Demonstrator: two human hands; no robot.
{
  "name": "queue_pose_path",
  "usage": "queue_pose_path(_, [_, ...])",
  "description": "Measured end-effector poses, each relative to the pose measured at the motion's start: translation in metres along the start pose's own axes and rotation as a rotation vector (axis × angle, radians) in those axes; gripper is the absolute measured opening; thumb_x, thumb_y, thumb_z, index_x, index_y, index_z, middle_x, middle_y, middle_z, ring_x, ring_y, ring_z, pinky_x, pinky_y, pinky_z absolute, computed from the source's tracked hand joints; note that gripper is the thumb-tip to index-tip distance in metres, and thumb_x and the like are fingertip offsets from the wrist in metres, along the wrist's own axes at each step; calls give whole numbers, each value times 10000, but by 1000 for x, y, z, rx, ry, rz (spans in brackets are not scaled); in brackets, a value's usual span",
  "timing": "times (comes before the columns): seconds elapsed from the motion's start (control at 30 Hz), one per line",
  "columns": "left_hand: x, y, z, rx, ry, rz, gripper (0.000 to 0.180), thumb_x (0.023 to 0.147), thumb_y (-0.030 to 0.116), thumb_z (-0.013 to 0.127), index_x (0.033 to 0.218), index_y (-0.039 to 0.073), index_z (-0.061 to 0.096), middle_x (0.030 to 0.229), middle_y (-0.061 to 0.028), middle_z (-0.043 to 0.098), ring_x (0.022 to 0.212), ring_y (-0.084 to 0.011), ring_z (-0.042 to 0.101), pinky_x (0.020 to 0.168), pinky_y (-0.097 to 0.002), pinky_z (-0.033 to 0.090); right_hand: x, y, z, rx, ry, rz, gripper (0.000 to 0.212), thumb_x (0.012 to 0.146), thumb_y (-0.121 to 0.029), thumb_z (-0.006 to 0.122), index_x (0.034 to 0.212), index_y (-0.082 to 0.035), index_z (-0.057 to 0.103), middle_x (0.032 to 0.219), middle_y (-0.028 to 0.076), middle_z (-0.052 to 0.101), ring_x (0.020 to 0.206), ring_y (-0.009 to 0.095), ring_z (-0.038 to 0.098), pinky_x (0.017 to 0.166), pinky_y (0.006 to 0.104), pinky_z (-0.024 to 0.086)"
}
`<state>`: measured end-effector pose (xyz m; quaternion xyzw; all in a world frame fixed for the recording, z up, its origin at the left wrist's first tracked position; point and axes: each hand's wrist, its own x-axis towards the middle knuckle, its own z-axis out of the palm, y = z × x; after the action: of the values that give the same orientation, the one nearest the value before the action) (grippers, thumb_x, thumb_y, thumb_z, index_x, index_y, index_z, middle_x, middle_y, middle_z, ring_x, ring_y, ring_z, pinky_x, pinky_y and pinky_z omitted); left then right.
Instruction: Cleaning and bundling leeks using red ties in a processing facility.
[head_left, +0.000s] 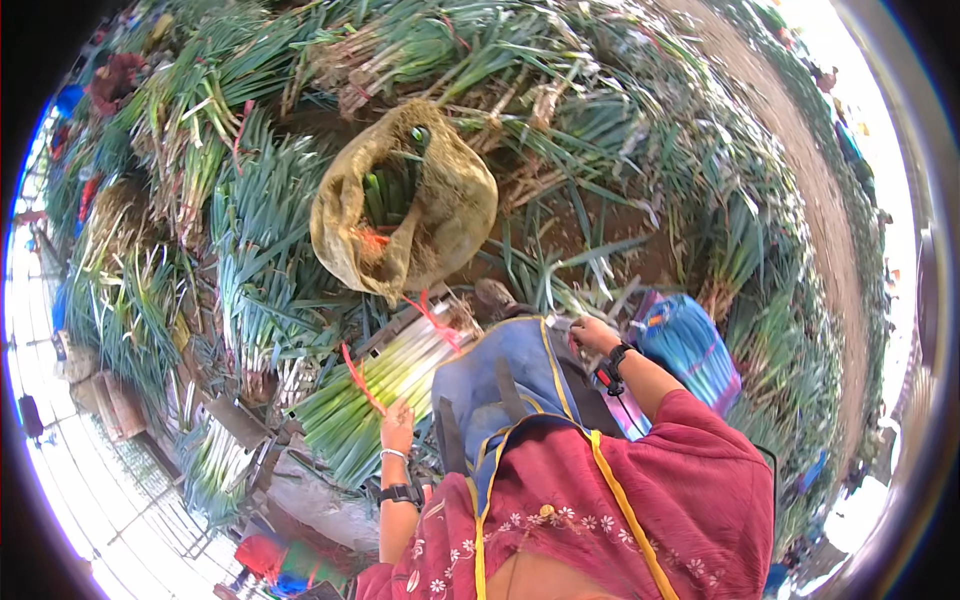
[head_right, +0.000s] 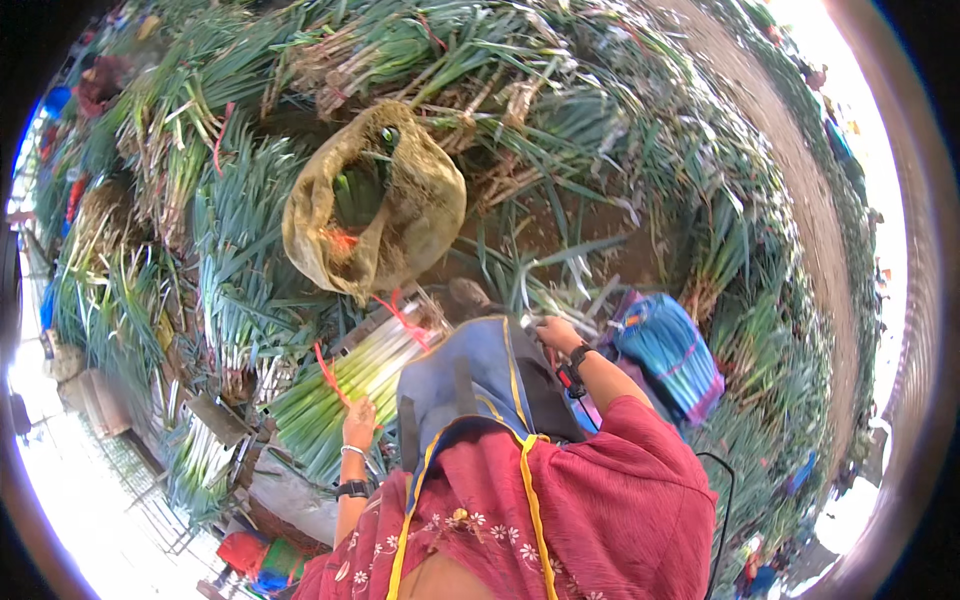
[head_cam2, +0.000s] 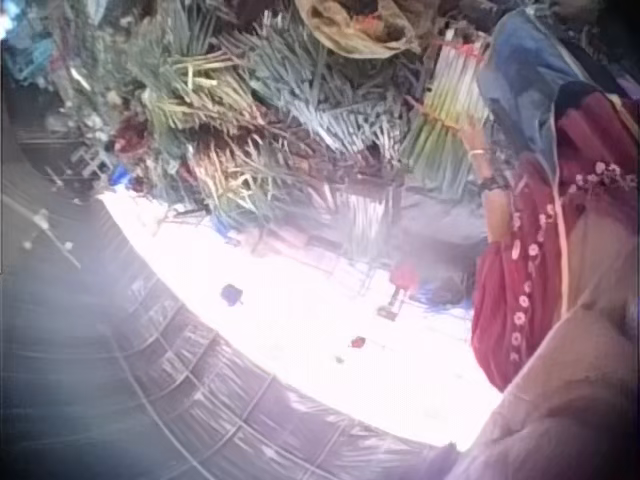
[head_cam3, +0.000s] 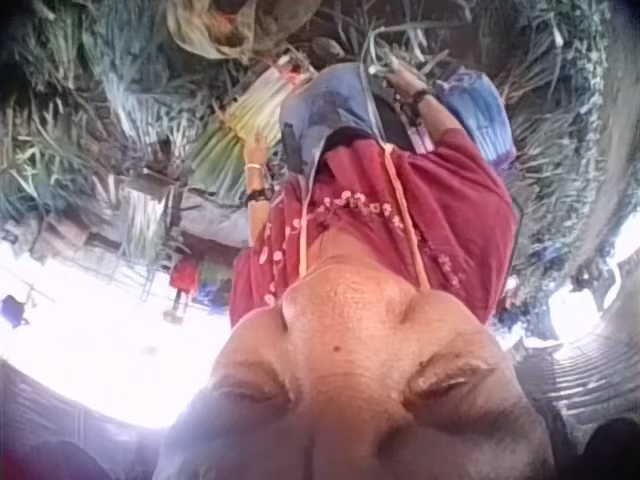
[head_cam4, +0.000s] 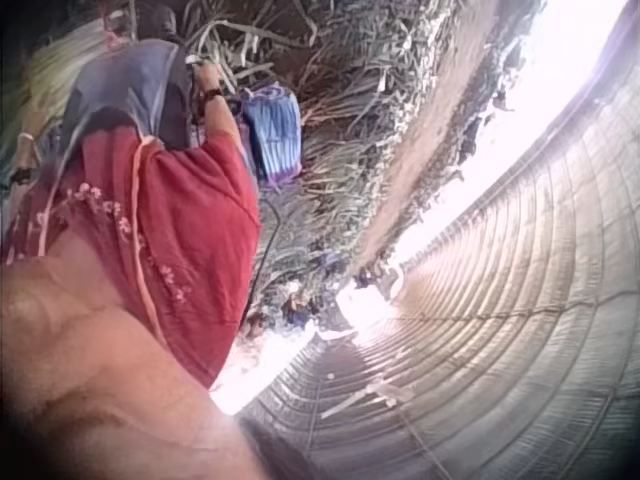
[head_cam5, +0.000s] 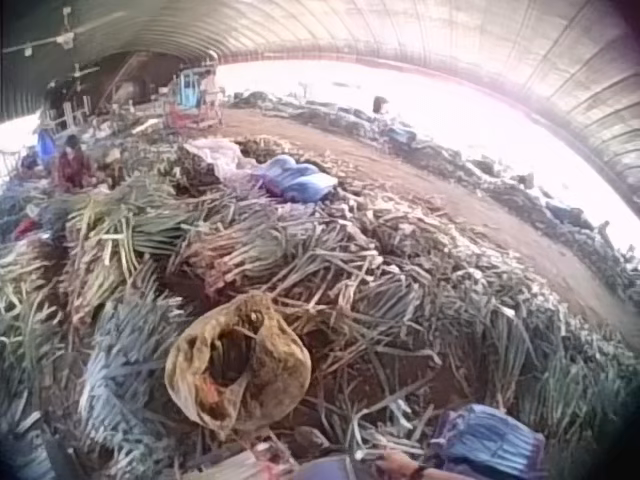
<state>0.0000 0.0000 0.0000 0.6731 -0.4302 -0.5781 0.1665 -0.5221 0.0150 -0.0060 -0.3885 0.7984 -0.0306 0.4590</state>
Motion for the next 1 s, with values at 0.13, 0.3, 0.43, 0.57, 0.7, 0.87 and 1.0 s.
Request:
queue_pose_path(0.13, [-79, -71, -59, 468, -123, -115, 434, 905, 249, 622, 1243, -16, 560, 1095, -142, 668, 970, -222, 650, 852, -345, 502, -106, 75, 78, 29, -105, 76, 362, 760, -336, 573, 881, -12, 680, 837, 197, 679, 828, 346, 660, 762, 419, 515])
queue_pose_path(0.3, [-120, -182, -114, 983, -373, -117, 344, 834, 452, 581, 917, 146, 716, 940, -152, 690, 942, -353, 646, 840, -427, 504, -164, 118, 92, -9, -170, 135, 446, 802, -375, 609, 1038, 1, 659, 841, 154, 702, 780, 274, 690, 730, 373, 537])
queue_pose_path(0.43, [-132, -177, -124, 1035, -270, -78, 253, 821, 348, 567, 824, 150, 724, 887, -113, 706, 919, -312, 676, 803, -405, 535, -181, 118, 89, 93, -79, 178, 388, 814, -314, 605, 1066, -24, 665, 847, 154, 704, 692, 254, 689, 713, 362, 542])
queue_pose_path(0.57, [-67, -55, -88, 770, -189, 151, 228, 876, 244, 589, 925, 34, 663, 825, -182, 671, 747, -335, 645, 673, -425, 494, -183, 127, 86, 301, 58, 208, 376, 794, -318, 576, 993, -22, 694, 869, 197, 692, 851, 316, 682, 792, 389, 524])
queue_pose_path(0.7, [-63, 213, 6, 75, -304, 537, 266, 958, 290, 565, 947, 25, 593, 920, -58, 592, 852, -146, 571, 766, -287, 465, -207, 128, 76, 476, 99, 273, 352, 819, -256, 587, 1048, -4, 676, 891, 159, 701, 816, 243, 692, 737, 352, 536])
queue_pose_path(0.87, [-153, 426, 34, -1170, -1402, 451, 373, 936, 413, 571, 1042, 58, 531, 882, -33, 426, 914, -204, 532, 1015, -580, 373, -222, 125, 94, 620, 79, 316, 351, 906, -251, 557, 1178, -32, 591, 878, 65, 676, 716, 157, 660, 504, 254, 467])
queue_pose_path(1.0, [-191, 475, 59, -1085, -1476, 300, 662, 869, 288, 676, 1402, 49, 366, 1369, -115, 433, 1056, -201, 565, 850, -498, 468, -259, 172, 139, 818, 107, 401, 290, 904, -207, 575, 1132, -30, 599, 836, 57, 654, 665, 141, 622, 487, 236, 452])
